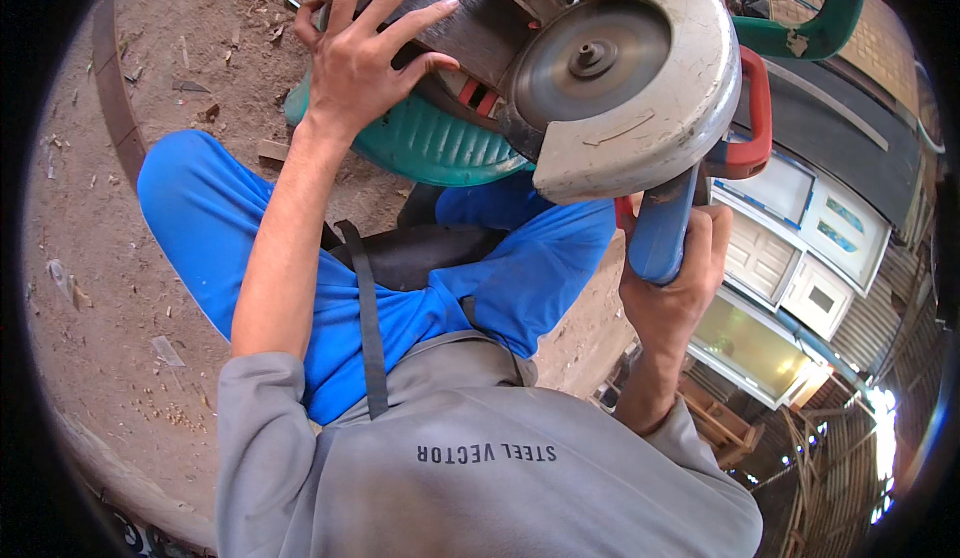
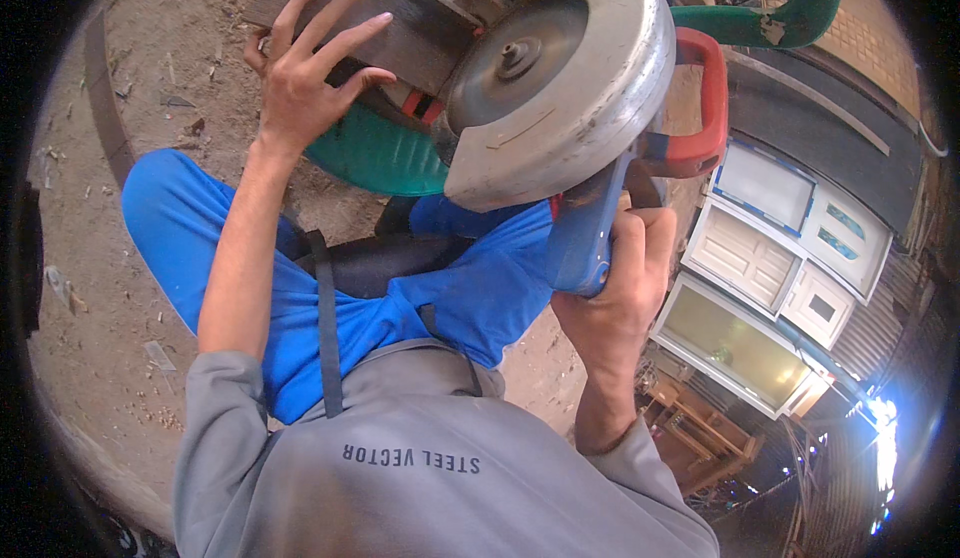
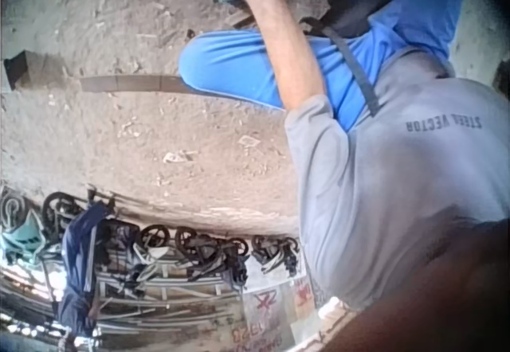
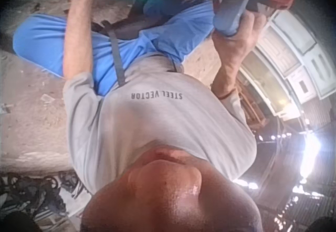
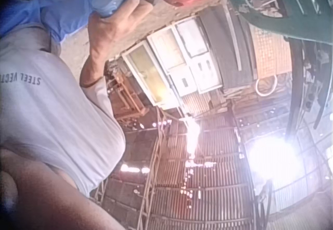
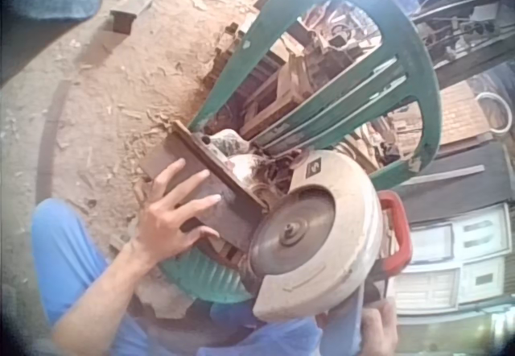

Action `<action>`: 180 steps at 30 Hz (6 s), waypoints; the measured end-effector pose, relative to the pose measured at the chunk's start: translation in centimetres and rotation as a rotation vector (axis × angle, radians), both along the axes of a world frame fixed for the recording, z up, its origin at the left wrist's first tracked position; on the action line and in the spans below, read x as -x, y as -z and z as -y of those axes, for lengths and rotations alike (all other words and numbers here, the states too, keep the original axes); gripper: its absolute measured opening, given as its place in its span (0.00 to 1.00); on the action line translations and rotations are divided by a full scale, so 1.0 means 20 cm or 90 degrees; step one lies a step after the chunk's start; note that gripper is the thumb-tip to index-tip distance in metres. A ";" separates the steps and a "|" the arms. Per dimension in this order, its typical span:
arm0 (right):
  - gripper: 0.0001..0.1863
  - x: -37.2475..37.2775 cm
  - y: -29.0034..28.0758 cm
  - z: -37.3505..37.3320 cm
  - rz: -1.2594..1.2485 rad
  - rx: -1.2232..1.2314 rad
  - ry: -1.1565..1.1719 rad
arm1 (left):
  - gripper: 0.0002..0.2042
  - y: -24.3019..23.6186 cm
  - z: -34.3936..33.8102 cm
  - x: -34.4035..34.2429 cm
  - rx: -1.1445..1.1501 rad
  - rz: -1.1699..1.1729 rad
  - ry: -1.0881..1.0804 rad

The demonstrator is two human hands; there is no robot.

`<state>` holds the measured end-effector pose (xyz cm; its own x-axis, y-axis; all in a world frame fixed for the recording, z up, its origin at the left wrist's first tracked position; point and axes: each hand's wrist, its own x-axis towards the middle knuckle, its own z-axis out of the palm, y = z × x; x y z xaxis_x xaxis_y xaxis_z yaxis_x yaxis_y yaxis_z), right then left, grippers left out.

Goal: The person cuts pieces of wood using a circular saw while holding the wood by hand on a plastic chair.

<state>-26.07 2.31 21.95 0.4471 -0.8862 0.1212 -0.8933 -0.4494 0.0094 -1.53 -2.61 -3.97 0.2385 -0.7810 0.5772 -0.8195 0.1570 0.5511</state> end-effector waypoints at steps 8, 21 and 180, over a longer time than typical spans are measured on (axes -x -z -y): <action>0.23 0.01 0.02 -0.01 -0.006 0.012 0.000 | 0.27 -0.04 0.01 -0.01 0.041 -0.060 0.029; 0.24 0.00 0.04 -0.03 -0.014 0.012 0.015 | 0.25 -0.05 0.00 0.00 -0.001 -0.049 0.023; 0.29 0.04 -0.53 0.29 0.100 -0.075 -0.058 | 0.44 -0.17 -0.01 0.00 -0.077 -0.090 -0.072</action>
